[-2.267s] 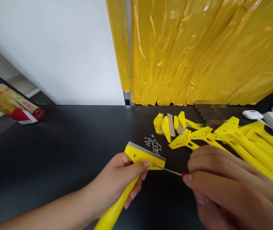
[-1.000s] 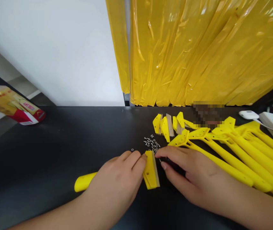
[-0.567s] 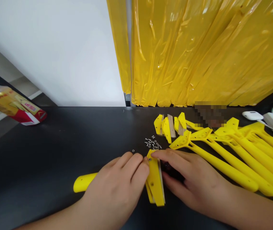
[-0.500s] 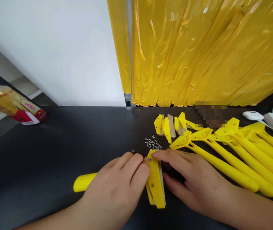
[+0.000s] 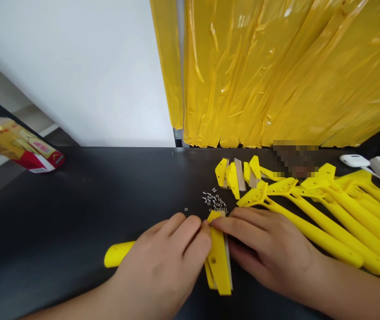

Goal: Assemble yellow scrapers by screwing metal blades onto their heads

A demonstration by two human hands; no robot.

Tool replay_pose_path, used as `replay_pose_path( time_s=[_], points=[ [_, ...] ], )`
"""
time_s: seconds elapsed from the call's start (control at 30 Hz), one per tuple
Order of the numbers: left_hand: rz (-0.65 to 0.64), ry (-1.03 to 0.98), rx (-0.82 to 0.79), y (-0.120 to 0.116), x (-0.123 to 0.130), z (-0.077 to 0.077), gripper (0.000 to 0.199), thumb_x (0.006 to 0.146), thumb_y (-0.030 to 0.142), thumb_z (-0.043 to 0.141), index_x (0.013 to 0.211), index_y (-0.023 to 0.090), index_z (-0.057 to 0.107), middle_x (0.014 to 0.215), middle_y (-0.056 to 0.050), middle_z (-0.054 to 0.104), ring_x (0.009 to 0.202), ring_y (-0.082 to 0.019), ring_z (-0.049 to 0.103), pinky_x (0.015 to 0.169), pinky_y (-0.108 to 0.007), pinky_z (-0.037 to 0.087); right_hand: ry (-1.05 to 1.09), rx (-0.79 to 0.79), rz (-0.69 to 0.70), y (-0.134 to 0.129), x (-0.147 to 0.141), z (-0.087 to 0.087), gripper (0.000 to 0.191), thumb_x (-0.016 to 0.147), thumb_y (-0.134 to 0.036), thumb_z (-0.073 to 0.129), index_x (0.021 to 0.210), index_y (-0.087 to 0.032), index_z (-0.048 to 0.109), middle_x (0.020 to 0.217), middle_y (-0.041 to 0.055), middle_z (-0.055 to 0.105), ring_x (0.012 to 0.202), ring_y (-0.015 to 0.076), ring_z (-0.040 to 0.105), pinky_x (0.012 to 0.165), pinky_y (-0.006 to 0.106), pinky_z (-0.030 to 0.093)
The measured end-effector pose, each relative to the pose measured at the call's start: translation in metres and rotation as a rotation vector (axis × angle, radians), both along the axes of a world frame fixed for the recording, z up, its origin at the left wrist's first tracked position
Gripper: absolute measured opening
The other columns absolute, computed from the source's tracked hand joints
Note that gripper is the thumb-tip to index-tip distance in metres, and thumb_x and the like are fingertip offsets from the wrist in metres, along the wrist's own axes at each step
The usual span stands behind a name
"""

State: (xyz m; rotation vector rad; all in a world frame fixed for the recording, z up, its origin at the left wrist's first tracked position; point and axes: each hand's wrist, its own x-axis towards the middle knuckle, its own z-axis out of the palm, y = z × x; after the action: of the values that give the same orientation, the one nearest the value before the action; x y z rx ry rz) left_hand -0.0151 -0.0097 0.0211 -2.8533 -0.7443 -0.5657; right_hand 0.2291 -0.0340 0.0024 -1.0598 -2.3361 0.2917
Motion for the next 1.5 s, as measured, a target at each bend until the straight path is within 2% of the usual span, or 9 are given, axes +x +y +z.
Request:
replay_pose_path(
  time_s=[0.47, 0.67, 0.73, 0.83, 0.93, 1.03, 1.2, 1.33, 1.5],
  points=[
    [-0.046, -0.054, 0.037, -0.001, 0.000, 0.003, 0.027, 0.100, 0.006, 0.043, 0.102, 0.013, 0.070, 0.093, -0.010, 0.077, 0.077, -0.027, 0.070, 0.068, -0.043, 0.064, -0.168, 0.214, 0.027, 0.004, 0.004, 0.007, 0.025, 0.106, -0.018, 0.052, 0.125, -0.021, 0.067, 0.088, 0.0034, 0.071, 0.069, 0.0229, 0.066, 0.056, 0.037, 0.050],
    [-0.056, -0.108, 0.012, 0.000, -0.003, 0.000, 0.031, 0.101, 0.006, 0.044, 0.123, 0.009, 0.065, 0.104, -0.012, 0.079, 0.083, -0.028, 0.073, 0.077, -0.043, 0.065, -0.095, 0.217, 0.030, 0.005, 0.006, 0.005, 0.023, 0.107, -0.015, 0.052, 0.122, -0.018, 0.070, 0.091, 0.0049, 0.073, 0.073, 0.0209, 0.067, 0.060, 0.035, 0.051],
    [-0.048, -0.181, -0.120, 0.000, -0.002, 0.000, 0.031, 0.101, 0.008, 0.048, 0.127, 0.012, 0.064, 0.107, -0.011, 0.078, 0.087, -0.026, 0.073, 0.080, -0.039, 0.064, -0.036, 0.167, 0.025, 0.004, 0.007, 0.005, 0.022, 0.107, -0.016, 0.053, 0.121, -0.018, 0.070, 0.093, 0.0055, 0.073, 0.075, 0.0197, 0.068, 0.063, 0.033, 0.052],
    [-0.041, -0.305, -0.484, 0.001, 0.001, 0.005, 0.032, 0.100, 0.010, 0.058, 0.128, 0.021, 0.068, 0.109, -0.006, 0.076, 0.092, -0.020, 0.072, 0.083, -0.031, 0.062, 0.099, 0.018, 0.018, 0.000, 0.007, 0.008, 0.018, 0.107, -0.019, 0.058, 0.121, -0.020, 0.069, 0.093, 0.0035, 0.071, 0.078, 0.0165, 0.067, 0.068, 0.030, 0.053],
    [-0.041, -0.426, -0.810, 0.002, 0.004, 0.014, 0.024, 0.100, 0.011, 0.061, 0.116, 0.025, 0.074, 0.100, -0.002, 0.074, 0.085, -0.015, 0.070, 0.078, -0.024, 0.058, 0.238, -0.163, 0.021, -0.004, 0.007, 0.017, 0.014, 0.105, -0.020, 0.064, 0.118, -0.022, 0.069, 0.093, 0.0008, 0.069, 0.080, 0.0134, 0.066, 0.070, 0.025, 0.051],
    [0.076, -0.584, -1.164, 0.001, 0.007, 0.019, 0.011, 0.100, 0.024, 0.068, 0.094, 0.023, 0.077, 0.080, 0.001, 0.067, 0.069, -0.012, 0.062, 0.063, -0.020, 0.051, 0.369, -0.411, -0.022, -0.005, 0.006, 0.025, 0.004, 0.102, -0.025, 0.069, 0.104, -0.025, 0.072, 0.086, -0.0022, 0.067, 0.076, 0.0118, 0.062, 0.067, 0.023, 0.048],
    [0.311, -0.782, -1.761, 0.002, 0.013, 0.011, 0.028, 0.091, 0.042, 0.078, 0.079, 0.018, 0.072, 0.062, 0.003, 0.059, 0.053, -0.010, 0.051, 0.047, -0.018, 0.043, 0.576, -0.842, -0.116, -0.001, 0.003, 0.025, 0.016, 0.100, -0.038, 0.072, 0.090, -0.025, 0.073, 0.077, -0.0047, 0.061, 0.070, 0.0117, 0.051, 0.062, 0.024, 0.040],
    [0.388, -0.852, -1.870, 0.002, 0.017, 0.002, 0.036, 0.090, 0.048, 0.078, 0.077, 0.016, 0.069, 0.057, 0.001, 0.059, 0.050, -0.010, 0.052, 0.045, -0.018, 0.042, 0.684, -1.010, -0.148, 0.004, 0.002, 0.021, 0.018, 0.094, -0.040, 0.079, 0.089, -0.023, 0.075, 0.079, -0.0047, 0.062, 0.073, 0.0118, 0.049, 0.067, 0.024, 0.038],
    [0.347, -0.813, -1.908, 0.001, 0.016, -0.003, 0.034, 0.094, 0.048, 0.075, 0.087, 0.015, 0.073, 0.057, -0.001, 0.063, 0.046, -0.009, 0.050, 0.045, -0.017, 0.040, 0.695, -1.092, -0.134, 0.008, 0.002, 0.023, 0.021, 0.093, -0.041, 0.079, 0.088, -0.021, 0.076, 0.074, -0.0062, 0.058, 0.068, 0.0099, 0.042, 0.066, 0.023, 0.034]
  ],
)
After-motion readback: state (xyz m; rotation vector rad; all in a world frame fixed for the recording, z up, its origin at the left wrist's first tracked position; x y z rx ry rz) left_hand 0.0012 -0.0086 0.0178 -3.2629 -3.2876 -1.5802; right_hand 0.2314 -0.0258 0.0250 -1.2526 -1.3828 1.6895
